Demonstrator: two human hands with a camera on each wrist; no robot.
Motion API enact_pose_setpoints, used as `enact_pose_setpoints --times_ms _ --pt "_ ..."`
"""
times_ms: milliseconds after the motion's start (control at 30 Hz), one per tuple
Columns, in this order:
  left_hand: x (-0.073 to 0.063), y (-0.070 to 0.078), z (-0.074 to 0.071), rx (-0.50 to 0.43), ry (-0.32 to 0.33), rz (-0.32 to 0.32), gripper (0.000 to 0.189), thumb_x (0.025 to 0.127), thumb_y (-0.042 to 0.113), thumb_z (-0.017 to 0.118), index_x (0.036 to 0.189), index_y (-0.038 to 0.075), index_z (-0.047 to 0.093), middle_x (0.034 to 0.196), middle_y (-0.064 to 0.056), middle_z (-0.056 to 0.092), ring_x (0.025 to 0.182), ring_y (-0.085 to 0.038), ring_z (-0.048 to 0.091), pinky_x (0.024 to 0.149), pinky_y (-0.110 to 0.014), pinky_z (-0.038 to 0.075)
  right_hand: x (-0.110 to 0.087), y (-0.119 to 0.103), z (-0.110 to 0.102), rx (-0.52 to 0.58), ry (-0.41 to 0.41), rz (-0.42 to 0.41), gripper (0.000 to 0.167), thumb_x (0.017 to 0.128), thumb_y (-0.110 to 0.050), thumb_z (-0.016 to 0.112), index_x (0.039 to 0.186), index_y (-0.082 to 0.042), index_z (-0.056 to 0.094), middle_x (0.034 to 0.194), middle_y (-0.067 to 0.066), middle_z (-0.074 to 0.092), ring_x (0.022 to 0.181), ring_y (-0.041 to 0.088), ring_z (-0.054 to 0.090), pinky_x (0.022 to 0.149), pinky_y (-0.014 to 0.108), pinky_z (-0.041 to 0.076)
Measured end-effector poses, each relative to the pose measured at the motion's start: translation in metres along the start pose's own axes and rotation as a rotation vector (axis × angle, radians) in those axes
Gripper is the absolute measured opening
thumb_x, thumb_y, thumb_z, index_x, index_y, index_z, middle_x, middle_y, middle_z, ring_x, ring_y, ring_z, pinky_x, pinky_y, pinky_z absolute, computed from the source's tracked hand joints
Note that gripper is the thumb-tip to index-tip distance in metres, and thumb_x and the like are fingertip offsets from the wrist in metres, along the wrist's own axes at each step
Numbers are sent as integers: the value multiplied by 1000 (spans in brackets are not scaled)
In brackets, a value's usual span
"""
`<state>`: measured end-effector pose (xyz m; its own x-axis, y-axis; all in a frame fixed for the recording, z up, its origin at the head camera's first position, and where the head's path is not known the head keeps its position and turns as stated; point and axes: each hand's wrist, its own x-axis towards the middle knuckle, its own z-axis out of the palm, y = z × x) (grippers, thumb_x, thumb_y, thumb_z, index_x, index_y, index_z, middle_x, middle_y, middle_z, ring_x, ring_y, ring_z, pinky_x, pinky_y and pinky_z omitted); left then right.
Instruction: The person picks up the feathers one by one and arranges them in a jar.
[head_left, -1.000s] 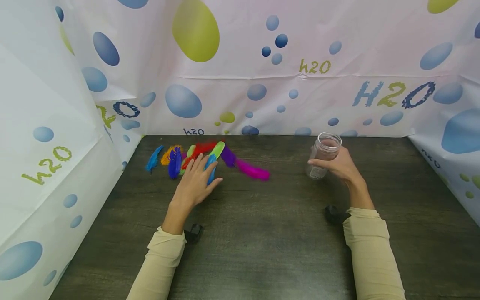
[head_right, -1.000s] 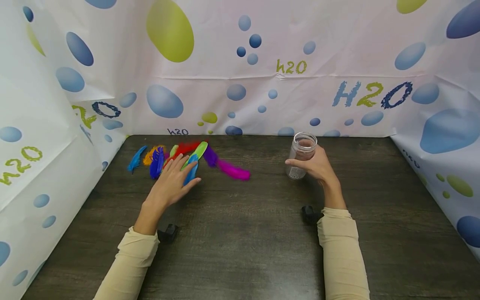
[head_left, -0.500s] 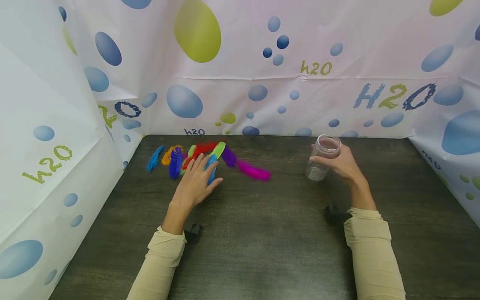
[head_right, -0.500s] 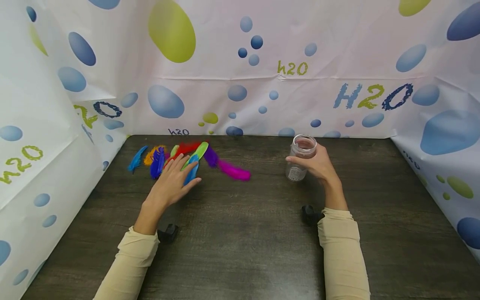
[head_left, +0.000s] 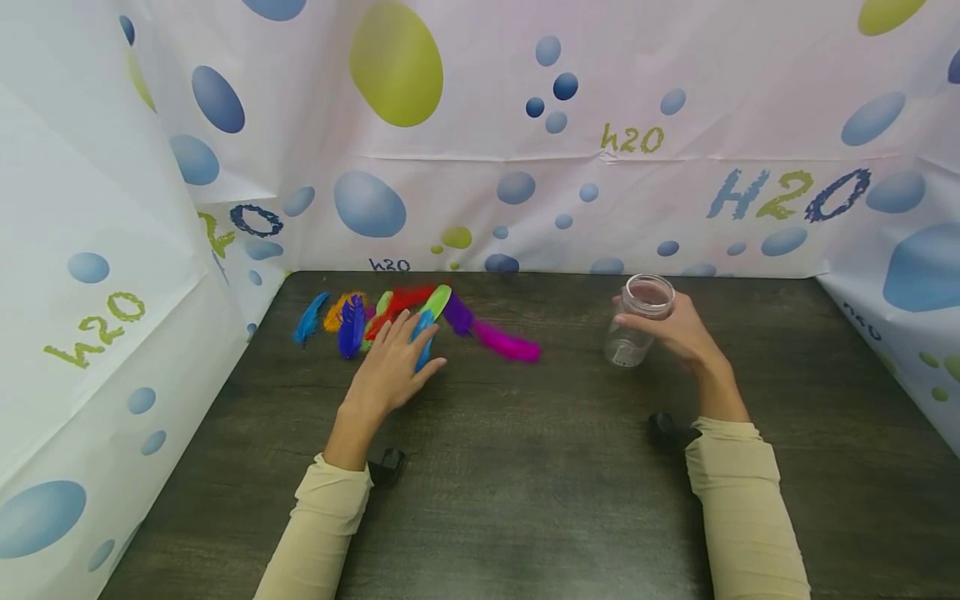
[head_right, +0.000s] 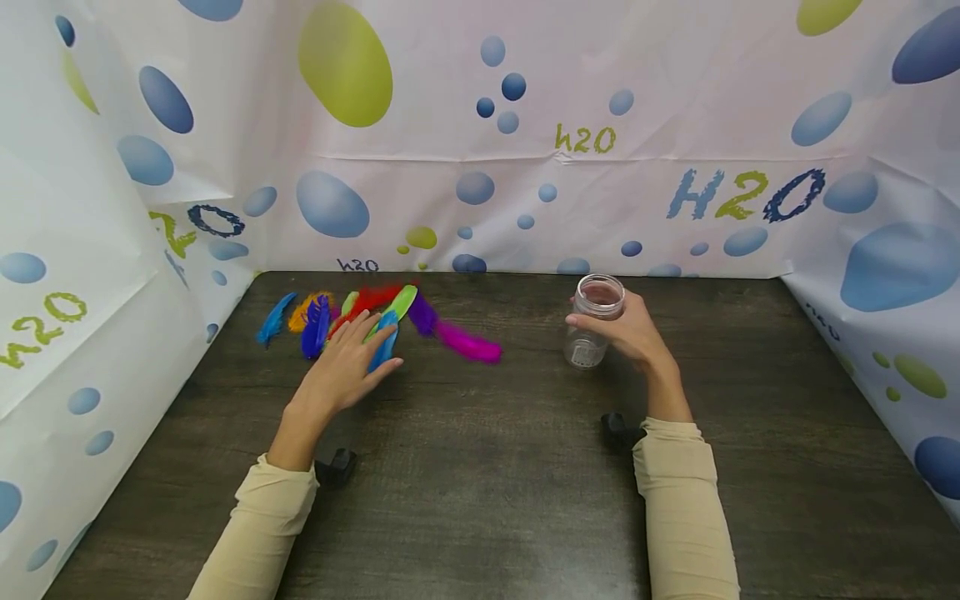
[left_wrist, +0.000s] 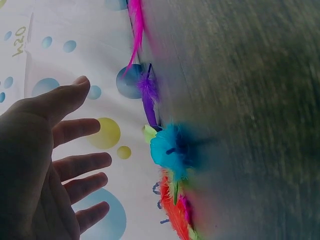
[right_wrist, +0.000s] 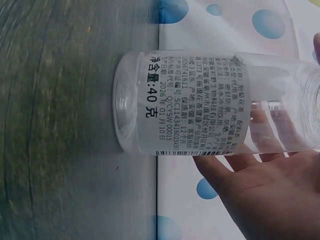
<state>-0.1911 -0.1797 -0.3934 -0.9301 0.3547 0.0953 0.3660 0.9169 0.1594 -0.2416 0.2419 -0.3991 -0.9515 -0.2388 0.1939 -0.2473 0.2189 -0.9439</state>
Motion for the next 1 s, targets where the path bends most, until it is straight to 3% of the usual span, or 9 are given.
enact_pose_setpoints --times_ms 367,633,1000 --pt "0 0 0 -2 0 32 58 106 38 59 152 3 50 160 -27 38 153 -45 27 124 -60 22 1 -1 5 20 -53 -29 41 93 0 75 131 -10 63 112 -9 75 105 5 69 86 18 54" --pt "-1 -1 1 6 7 24 59 106 39 60 152 5 50 160 -26 39 153 -44 27 124 -60 23 3 2 12 84 -117 -75 43 90 8 74 130 11 58 114 0 77 106 8 71 88 20 55" --pt "2 -5 3 31 27 20 57 106 39 59 150 5 52 159 -25 40 152 -44 29 121 -62 27 8 0 22 102 -191 -118 44 90 10 73 129 16 55 118 11 75 107 12 70 89 22 56"
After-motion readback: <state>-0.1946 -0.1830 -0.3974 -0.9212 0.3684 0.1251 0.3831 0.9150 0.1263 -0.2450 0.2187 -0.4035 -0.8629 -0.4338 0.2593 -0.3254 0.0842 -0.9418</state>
